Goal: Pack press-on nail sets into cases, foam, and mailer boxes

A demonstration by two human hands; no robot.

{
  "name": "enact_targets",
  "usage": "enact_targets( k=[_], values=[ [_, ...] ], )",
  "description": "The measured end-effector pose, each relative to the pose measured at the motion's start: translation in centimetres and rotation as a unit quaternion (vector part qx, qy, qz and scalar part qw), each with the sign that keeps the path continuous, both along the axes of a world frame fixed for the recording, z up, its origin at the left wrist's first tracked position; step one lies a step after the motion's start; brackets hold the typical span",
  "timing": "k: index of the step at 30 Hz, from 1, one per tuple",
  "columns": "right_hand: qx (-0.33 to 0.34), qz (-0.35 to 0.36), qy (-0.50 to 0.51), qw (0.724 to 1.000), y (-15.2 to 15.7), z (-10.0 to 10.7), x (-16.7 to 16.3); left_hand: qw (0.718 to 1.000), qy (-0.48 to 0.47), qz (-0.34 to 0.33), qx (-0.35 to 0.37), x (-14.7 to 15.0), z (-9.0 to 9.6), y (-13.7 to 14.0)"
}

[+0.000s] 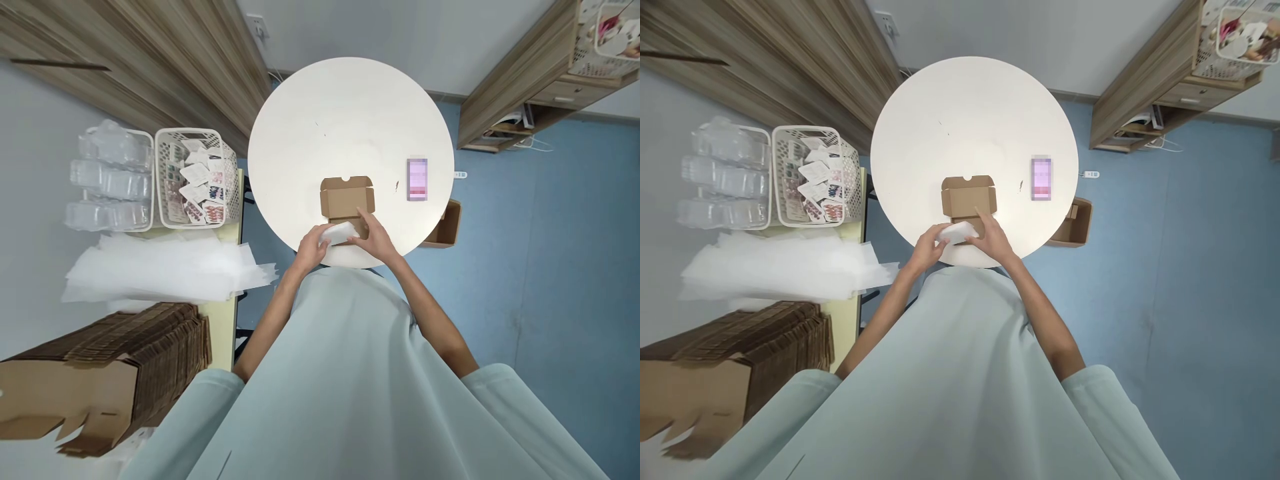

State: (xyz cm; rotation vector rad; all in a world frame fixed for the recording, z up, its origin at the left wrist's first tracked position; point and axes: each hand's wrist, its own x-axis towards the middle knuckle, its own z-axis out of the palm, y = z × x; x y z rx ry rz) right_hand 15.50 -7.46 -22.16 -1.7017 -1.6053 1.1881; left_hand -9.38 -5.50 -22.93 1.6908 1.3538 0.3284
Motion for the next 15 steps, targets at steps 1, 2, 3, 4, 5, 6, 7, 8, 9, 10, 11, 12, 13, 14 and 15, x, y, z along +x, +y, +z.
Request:
enact_targets(
  k=[1,2,3,4,5,6,7,8,9,10,11,12,13,14,15],
  values=[
    [-0.023,0.008,0.011,1.000,0.2,-0.2,0.0,1.000,-0.004,-0.027,-0.007,0.4,0.1,0.4],
    [-0.049,0.013,0.017,0.999,0.4,-0.5,0.1,0.999,-0.002,-0.049,-0.014,0.8,0.0,0.8],
    [-0.074,0.016,0.015,0.997,0.6,-0.8,0.2,0.998,0.003,-0.064,-0.020,1.1,-0.2,1.1],
    [-0.094,0.015,0.005,0.995,0.7,-1.0,0.4,0.997,0.011,-0.071,-0.025,1.5,-0.4,1.5],
    [-0.106,0.009,-0.011,0.994,0.8,-1.3,0.5,0.997,0.019,-0.070,-0.030,1.9,-0.7,1.7],
    [-0.113,0.000,-0.031,0.993,0.9,-1.6,0.5,0.997,0.029,-0.058,-0.035,2.3,-1.1,1.9],
    [-0.118,-0.012,-0.051,0.992,1.0,-1.8,0.6,0.998,0.039,-0.036,-0.039,2.8,-1.5,2.1],
    [-0.124,-0.026,-0.070,0.990,1.1,-2.0,0.6,0.998,0.051,-0.007,-0.042,3.3,-1.8,2.1],
    [-0.131,-0.039,-0.088,0.987,1.2,-2.3,0.5,0.997,0.063,0.025,-0.045,3.9,-2.2,2.1],
    [-0.141,-0.050,-0.106,0.983,1.3,-2.5,0.4,0.995,0.076,0.055,-0.046,4.4,-2.6,2.1],
    [-0.151,-0.054,-0.127,0.979,1.5,-2.8,0.3,0.992,0.088,0.079,-0.047,5.0,-2.8,2.0],
    [-0.161,-0.053,-0.152,0.974,1.7,-3.0,0.1,0.989,0.102,0.094,-0.048,5.6,-3.1,1.9],
    [-0.171,-0.046,-0.178,0.968,1.8,-3.2,-0.1,0.987,0.117,0.102,-0.050,6.2,-3.3,1.7],
    [-0.182,-0.035,-0.205,0.961,2.0,-3.4,-0.3,0.984,0.134,0.103,-0.053,6.6,-3.4,1.6],
    [-0.192,-0.021,-0.230,0.954,2.1,-3.6,-0.5,0.982,0.154,0.099,-0.055,7.0,-3.5,1.4]
  ],
)
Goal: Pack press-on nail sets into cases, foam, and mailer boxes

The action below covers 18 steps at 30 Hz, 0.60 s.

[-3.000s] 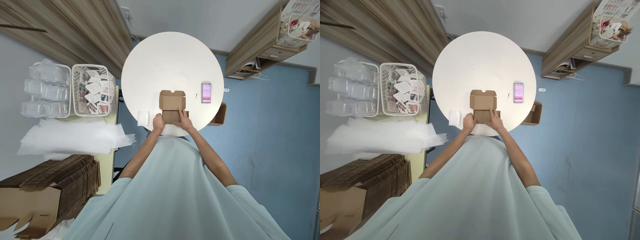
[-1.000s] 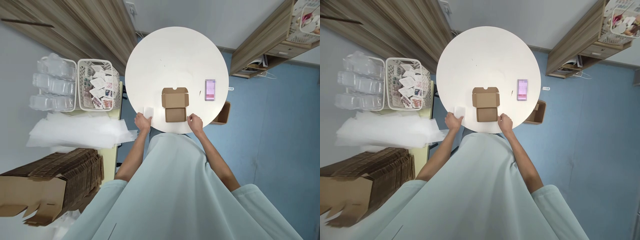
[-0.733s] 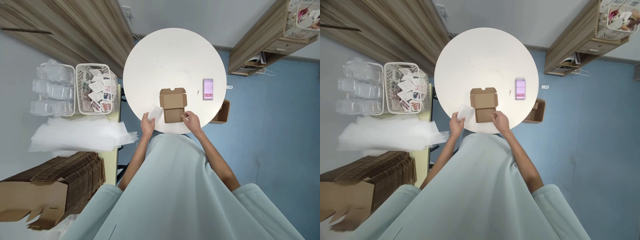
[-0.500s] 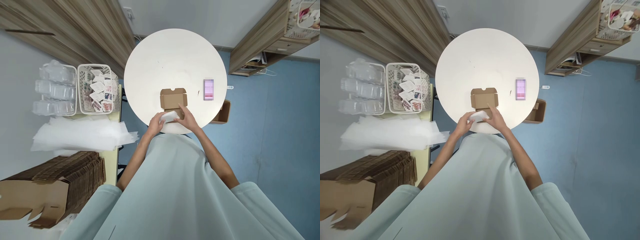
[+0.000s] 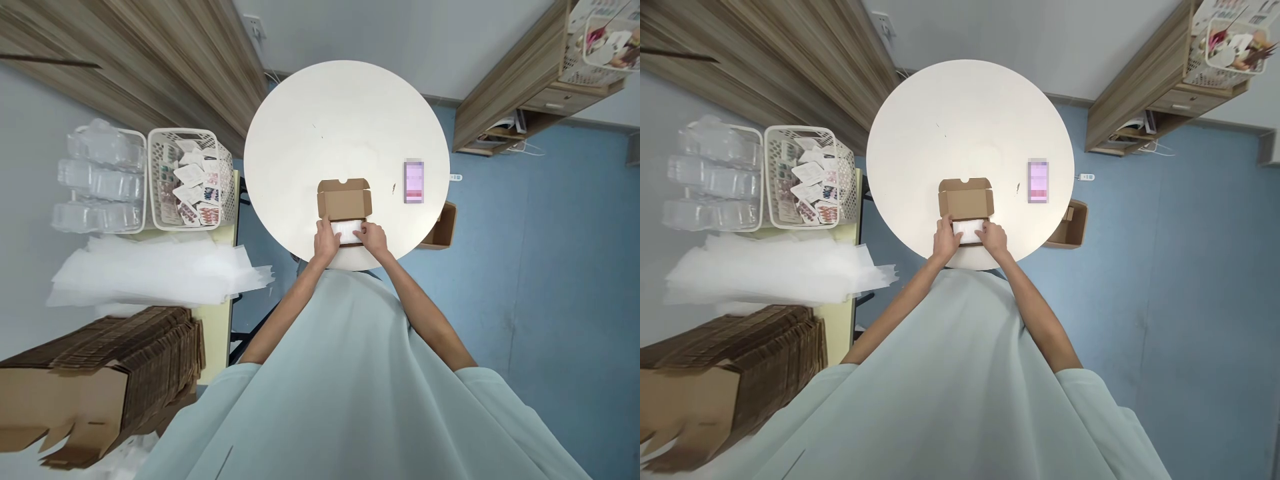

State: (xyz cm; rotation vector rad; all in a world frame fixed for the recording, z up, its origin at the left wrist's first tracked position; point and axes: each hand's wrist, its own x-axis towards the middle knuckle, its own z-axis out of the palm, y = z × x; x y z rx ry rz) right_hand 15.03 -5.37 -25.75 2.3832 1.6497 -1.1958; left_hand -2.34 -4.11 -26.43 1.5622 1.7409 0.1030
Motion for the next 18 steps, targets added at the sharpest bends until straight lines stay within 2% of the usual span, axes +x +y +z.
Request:
enact_targets(
  k=[6,12,15,18],
  values=[
    [-0.048,0.082,-0.073,0.993,0.1,-0.8,-1.1,0.992,0.096,-0.077,-0.012,0.9,-0.4,-0.7],
    [-0.079,0.106,-0.053,0.990,-0.1,-0.4,-1.0,0.986,0.119,-0.119,-0.008,0.3,-0.8,-1.0],
    [-0.036,0.063,-0.014,0.997,0.1,0.2,0.3,0.991,0.084,-0.095,0.028,-0.9,-0.5,-0.8],
    [0.067,-0.028,0.018,0.997,0.9,0.3,2.3,0.996,0.014,-0.015,0.086,-2.3,-0.4,0.6]
  ],
)
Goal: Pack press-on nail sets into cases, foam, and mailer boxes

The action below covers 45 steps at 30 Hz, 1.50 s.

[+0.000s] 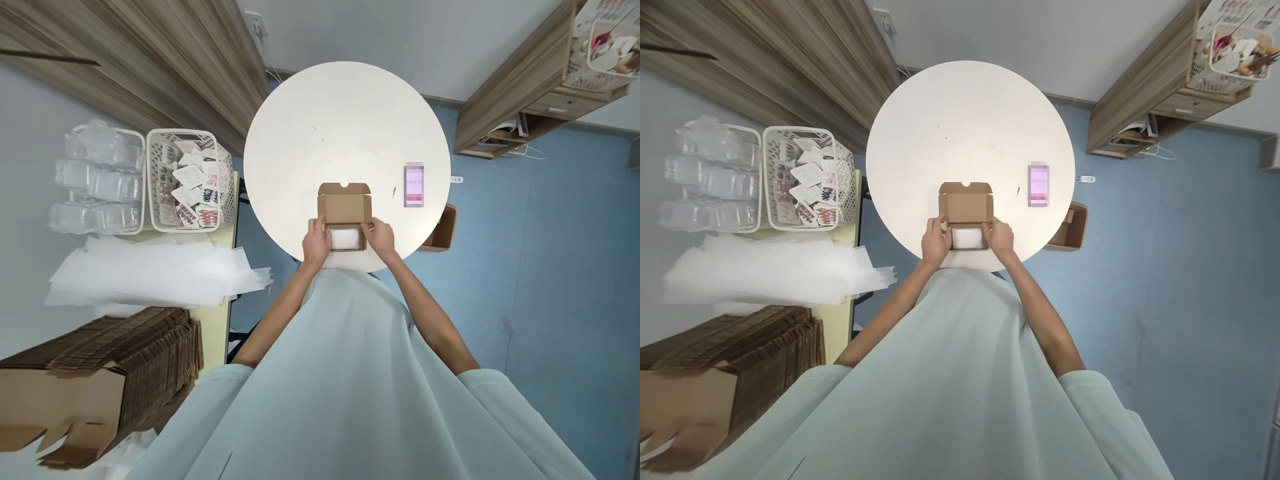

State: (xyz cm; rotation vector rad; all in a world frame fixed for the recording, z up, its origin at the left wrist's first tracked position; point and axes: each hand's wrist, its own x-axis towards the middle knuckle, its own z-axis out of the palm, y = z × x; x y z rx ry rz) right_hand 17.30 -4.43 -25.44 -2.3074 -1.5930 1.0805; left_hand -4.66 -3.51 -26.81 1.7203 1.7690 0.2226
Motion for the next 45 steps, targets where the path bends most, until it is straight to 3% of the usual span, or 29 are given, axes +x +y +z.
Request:
enact_targets(
  k=[3,7,12,20,25,33,41,45],
  values=[
    [0.058,-0.085,0.031,0.994,1.7,-0.7,1.7,0.992,-0.083,0.091,0.014,-0.9,-0.4,2.9],
    [0.018,-0.150,0.127,0.980,4.1,-2.2,2.1,0.965,-0.186,0.174,-0.065,-1.0,-1.1,6.8],
    [0.008,-0.182,0.224,0.957,4.8,-3.0,1.6,0.945,-0.252,0.160,-0.131,-1.0,-0.5,8.3],
    [0.078,-0.130,0.248,0.957,4.5,-1.3,1.6,0.947,-0.283,0.124,-0.089,-0.8,1.6,7.7],
    [0.099,-0.092,0.234,0.963,3.0,-0.7,1.4,0.950,-0.290,0.098,-0.067,-1.0,1.0,6.1],
    [0.085,0.014,0.145,0.986,-2.7,0.0,0.5,0.967,-0.240,0.054,-0.062,-1.4,-0.1,0.1],
    [0.103,0.051,0.058,0.992,-7.0,1.3,0.8,0.991,-0.130,-0.015,0.014,-2.9,1.5,-3.9],
    [0.069,0.046,0.054,0.995,-7.4,1.7,0.9,0.994,-0.105,-0.020,-0.004,-3.1,2.2,-4.7]
  ],
)
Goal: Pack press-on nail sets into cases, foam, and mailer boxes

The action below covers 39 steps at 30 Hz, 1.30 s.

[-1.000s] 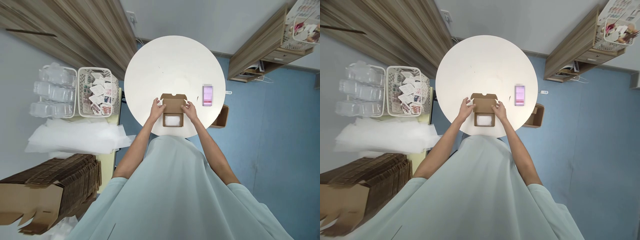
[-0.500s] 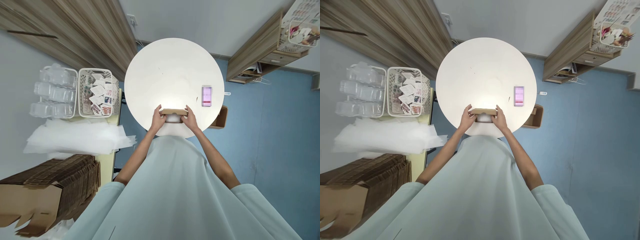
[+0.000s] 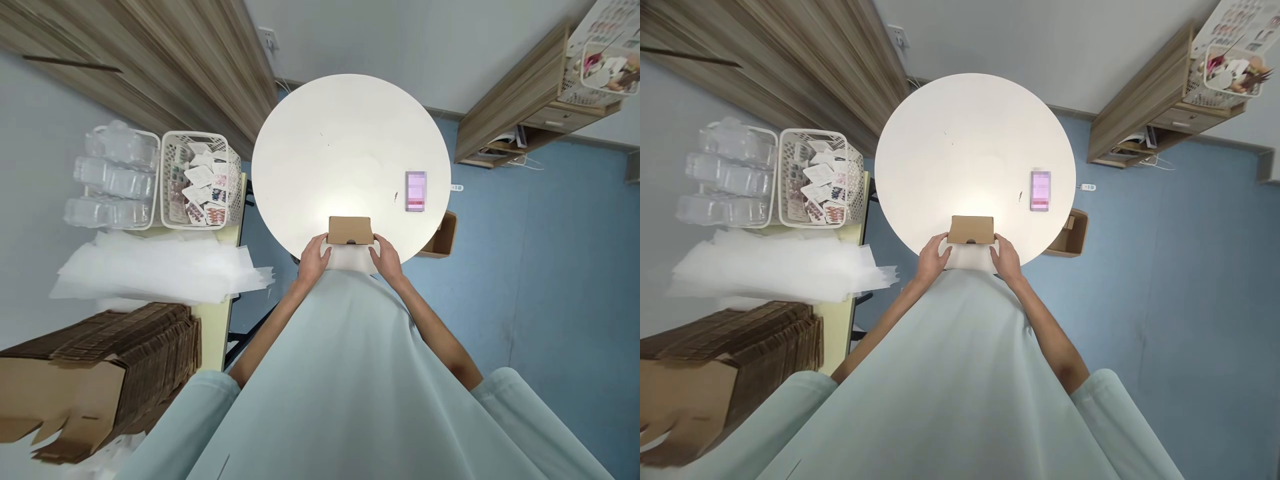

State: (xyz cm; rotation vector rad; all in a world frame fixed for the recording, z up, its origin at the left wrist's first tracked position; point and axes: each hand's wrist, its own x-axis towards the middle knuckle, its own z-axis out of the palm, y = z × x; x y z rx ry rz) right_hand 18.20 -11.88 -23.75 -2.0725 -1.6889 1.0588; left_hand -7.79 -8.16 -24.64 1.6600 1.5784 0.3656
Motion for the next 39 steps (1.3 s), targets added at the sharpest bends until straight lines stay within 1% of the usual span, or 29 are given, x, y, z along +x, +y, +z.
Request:
enact_targets(
  k=[3,6,9,13,17,20,24,29,32,35,39],
  values=[
    [-0.038,0.016,-0.011,0.999,0.2,0.2,-0.2,0.999,0.013,-0.003,-0.032,0.0,-0.3,-0.3],
    [-0.084,0.037,-0.038,0.995,0.4,0.0,-0.4,0.997,0.026,-0.009,-0.072,-0.2,-1.1,-0.7],
    [-0.123,0.052,-0.056,0.990,0.3,-0.7,-0.5,0.993,0.033,-0.012,-0.111,-0.3,-2.2,-0.9],
    [-0.149,0.059,-0.061,0.985,-0.1,-2.2,-0.6,0.989,0.036,0.002,-0.142,-0.2,-3.4,-1.1],
    [-0.152,0.043,-0.043,0.987,-0.5,-3.5,-0.5,0.988,0.031,0.028,-0.149,0.0,-4.3,-1.2],
    [-0.151,0.007,-0.022,0.988,-0.6,-4.2,-0.5,0.985,0.015,0.060,-0.160,0.2,-4.8,-1.1],
    [-0.157,-0.034,-0.014,0.987,-0.3,-5.1,-0.7,0.979,0.033,0.093,-0.178,0.6,-5.3,-1.0],
    [-0.157,-0.066,-0.024,0.985,0.1,-6.3,-0.8,0.978,0.035,0.105,-0.178,1.1,-5.7,-1.0],
    [-0.149,-0.078,-0.012,0.986,0.2,-6.7,-0.8,0.979,0.025,0.107,-0.172,1.1,-6.0,-1.1],
    [-0.144,-0.093,0.007,0.985,0.2,-7.0,-0.8,0.981,0.022,0.102,-0.163,1.0,-6.6,-1.1],
    [-0.136,-0.106,0.007,0.985,0.1,-7.4,-1.0,0.986,0.014,0.093,-0.141,1.0,-7.5,-1.3]
  ],
)
